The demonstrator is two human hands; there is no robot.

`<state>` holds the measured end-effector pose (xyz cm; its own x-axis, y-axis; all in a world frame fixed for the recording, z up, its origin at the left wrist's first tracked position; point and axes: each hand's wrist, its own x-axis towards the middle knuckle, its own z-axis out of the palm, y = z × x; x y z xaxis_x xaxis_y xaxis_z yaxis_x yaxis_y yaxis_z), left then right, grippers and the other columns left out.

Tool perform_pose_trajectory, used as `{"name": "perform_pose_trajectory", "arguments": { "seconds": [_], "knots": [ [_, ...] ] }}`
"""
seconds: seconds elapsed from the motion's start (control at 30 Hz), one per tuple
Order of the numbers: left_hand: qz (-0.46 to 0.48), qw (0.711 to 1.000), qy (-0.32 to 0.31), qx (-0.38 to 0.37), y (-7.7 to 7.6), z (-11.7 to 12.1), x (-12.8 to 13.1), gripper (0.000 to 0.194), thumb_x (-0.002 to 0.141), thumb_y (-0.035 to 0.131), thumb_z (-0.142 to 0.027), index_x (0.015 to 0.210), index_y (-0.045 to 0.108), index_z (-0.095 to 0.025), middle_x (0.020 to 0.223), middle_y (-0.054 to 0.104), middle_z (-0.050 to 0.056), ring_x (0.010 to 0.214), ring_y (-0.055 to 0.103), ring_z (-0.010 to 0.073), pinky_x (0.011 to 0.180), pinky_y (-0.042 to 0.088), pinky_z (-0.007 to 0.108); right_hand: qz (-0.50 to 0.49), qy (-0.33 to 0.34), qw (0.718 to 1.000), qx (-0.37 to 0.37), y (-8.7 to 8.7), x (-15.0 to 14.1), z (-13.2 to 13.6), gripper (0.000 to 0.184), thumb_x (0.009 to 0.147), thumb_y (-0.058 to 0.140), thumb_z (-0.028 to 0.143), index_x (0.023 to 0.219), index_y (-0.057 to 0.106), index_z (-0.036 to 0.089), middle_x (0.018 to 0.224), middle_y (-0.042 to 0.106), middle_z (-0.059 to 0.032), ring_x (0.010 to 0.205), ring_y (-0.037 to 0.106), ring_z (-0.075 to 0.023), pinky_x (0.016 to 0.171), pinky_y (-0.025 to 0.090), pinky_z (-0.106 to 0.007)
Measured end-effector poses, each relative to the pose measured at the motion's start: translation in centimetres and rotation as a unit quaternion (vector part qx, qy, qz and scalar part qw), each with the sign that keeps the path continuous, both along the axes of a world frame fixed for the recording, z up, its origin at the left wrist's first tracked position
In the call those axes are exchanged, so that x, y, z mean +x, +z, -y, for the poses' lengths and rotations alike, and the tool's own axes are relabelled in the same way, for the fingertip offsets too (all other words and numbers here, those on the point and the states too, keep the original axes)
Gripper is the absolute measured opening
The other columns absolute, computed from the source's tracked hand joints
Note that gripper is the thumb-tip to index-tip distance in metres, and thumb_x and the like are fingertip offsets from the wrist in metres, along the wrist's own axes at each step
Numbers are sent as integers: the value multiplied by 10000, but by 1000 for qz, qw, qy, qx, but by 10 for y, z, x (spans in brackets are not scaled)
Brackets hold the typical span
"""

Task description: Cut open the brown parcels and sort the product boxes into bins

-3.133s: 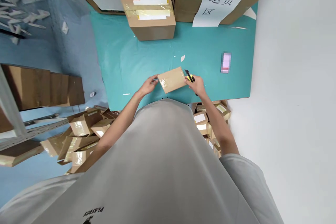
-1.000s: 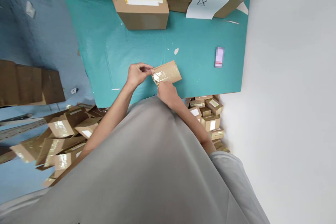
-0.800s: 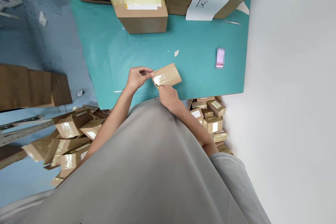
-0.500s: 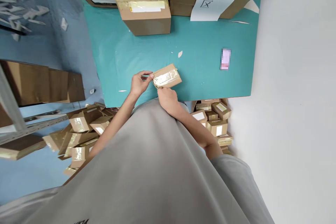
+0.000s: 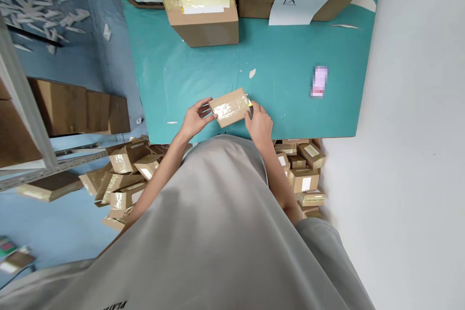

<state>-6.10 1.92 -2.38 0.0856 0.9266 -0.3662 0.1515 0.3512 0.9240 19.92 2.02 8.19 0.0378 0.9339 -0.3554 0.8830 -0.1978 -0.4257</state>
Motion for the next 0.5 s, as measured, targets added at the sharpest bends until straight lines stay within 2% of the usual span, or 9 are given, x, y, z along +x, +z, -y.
{"name": "perform_pose_trajectory", "arguments": {
  "seconds": [0.1,0.2,0.3,0.5],
  "knots": [
    [45,999,-15,2,-7,5,-2,913,794,893,-426,1621,587,-192,1724,551,198,1531,615,386,1327,461,612,-102,-71,992,-15,-38,23,-5,411,1087,640,466,1345,735,159,1184,830,-153,989,821,-306,909,631,-388],
    [72,997,-30,-4,-13,5,-4,965,788,887,-415,1661,544,-187,1757,507,204,1579,568,403,1360,409,633,-212,-117,969,-58,-58,31,2,421,1053,657,568,1236,734,196,954,809,-43,690,786,-224,703,611,-313],
    [74,996,-40,-6,-16,0,-2,972,789,864,-400,1678,527,-199,1763,505,187,1599,546,409,1373,378,651,-241,-150,957,-58,-62,32,15,442,1018,679,627,1157,727,210,888,772,-9,610,756,-194,634,576,-282],
    [71,995,-69,-5,-13,-11,0,953,776,851,-390,1662,551,-204,1783,482,175,1616,523,422,1362,398,657,-246,-183,950,-57,-62,30,26,494,1002,669,679,1147,717,209,888,753,-6,605,753,-184,603,549,-264]
  ]
}}
